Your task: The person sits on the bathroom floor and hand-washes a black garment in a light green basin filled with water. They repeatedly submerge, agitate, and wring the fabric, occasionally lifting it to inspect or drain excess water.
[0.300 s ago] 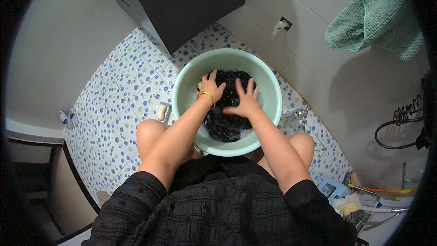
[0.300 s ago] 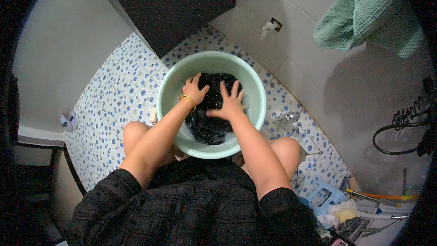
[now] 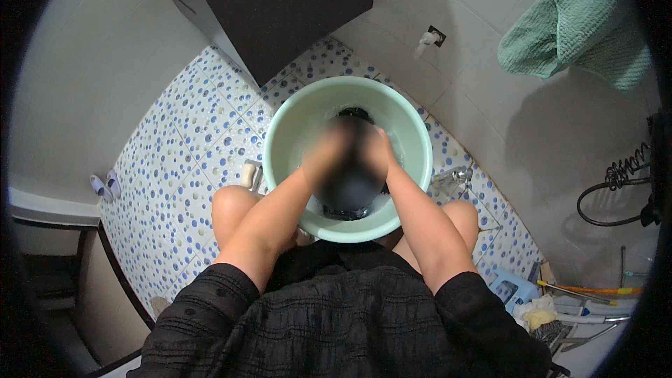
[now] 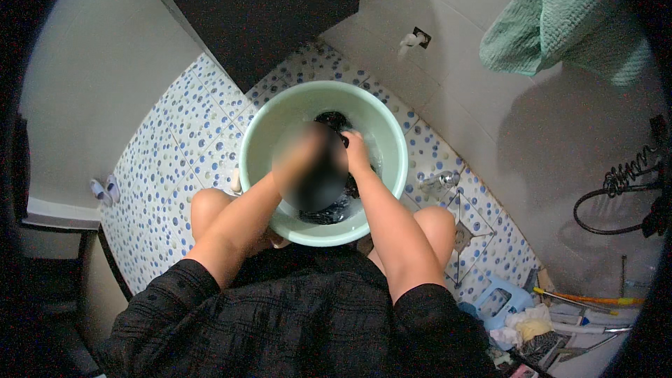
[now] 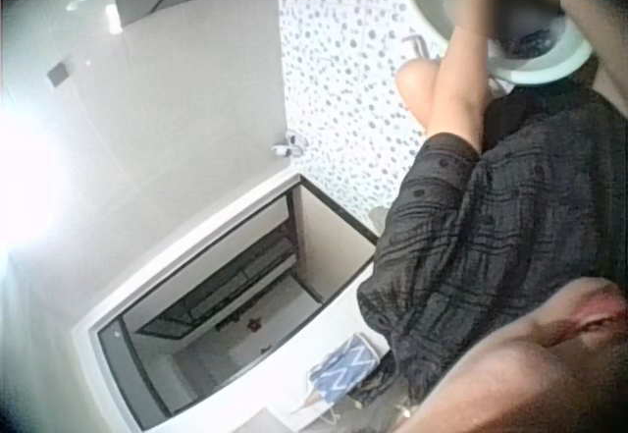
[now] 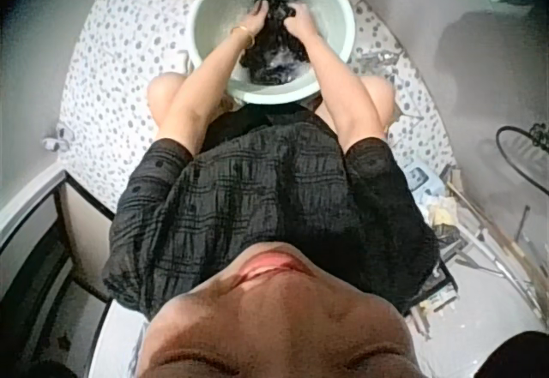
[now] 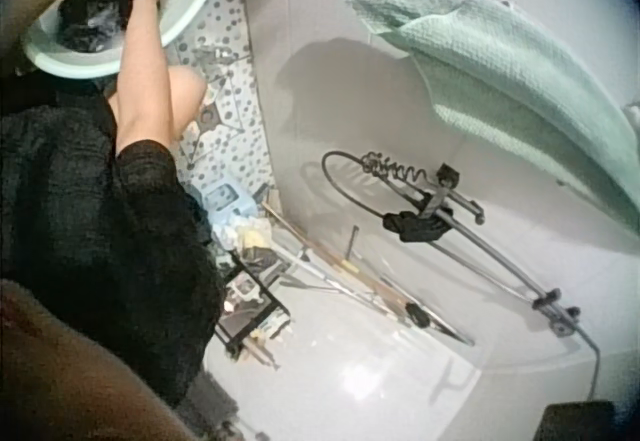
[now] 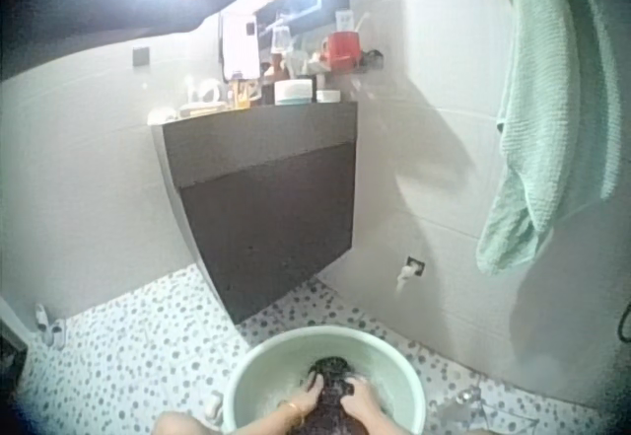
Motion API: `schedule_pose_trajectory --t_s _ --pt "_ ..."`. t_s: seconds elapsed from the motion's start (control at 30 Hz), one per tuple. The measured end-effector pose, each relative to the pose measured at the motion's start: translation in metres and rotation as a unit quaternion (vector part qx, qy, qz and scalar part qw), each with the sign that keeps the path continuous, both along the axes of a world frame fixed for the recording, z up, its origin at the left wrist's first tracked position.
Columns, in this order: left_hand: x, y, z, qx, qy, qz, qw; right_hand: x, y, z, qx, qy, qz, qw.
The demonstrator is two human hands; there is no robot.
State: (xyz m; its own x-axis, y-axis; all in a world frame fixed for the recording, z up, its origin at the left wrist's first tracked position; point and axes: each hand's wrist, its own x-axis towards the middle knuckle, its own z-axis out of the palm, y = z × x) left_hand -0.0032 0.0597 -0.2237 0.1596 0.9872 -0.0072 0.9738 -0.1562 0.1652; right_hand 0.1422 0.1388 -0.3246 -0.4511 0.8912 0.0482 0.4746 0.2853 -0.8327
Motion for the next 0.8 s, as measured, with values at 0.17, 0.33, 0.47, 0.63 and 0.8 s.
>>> schedule_pose_trajectory --t_s 0.17,0.33,0.47,0.63,0.8 --pt "-0.019 -0.018 0.024 -0.035 -0.695 -0.071 0.715 -0.046 -0.072 0.166 0.183 0.163 0.063 0.967" --pt "-0.009 -0.029 0.042 -0.132 -0.772 -0.048 0.62 -0.043 -0.107 0.177 0.285 0.019 0.097 0.954" --pt "-0.004 -0.028 0.052 -0.13 -0.745 -0.065 0.651 -0.039 -0.084 0.169 0.291 -0.152 0.071 0.942" --pt "-0.021 -0.017 -0.008 -0.041 -0.449 -0.059 0.891 -0.018 -0.038 0.159 -0.006 -0.168 -0.117 0.979" --pt "-0.036 -0.016 -0.035 0.093 -0.031 0.006 0.995 -0.019 -0.047 0.128 0.037 -0.303 -0.127 0.944"
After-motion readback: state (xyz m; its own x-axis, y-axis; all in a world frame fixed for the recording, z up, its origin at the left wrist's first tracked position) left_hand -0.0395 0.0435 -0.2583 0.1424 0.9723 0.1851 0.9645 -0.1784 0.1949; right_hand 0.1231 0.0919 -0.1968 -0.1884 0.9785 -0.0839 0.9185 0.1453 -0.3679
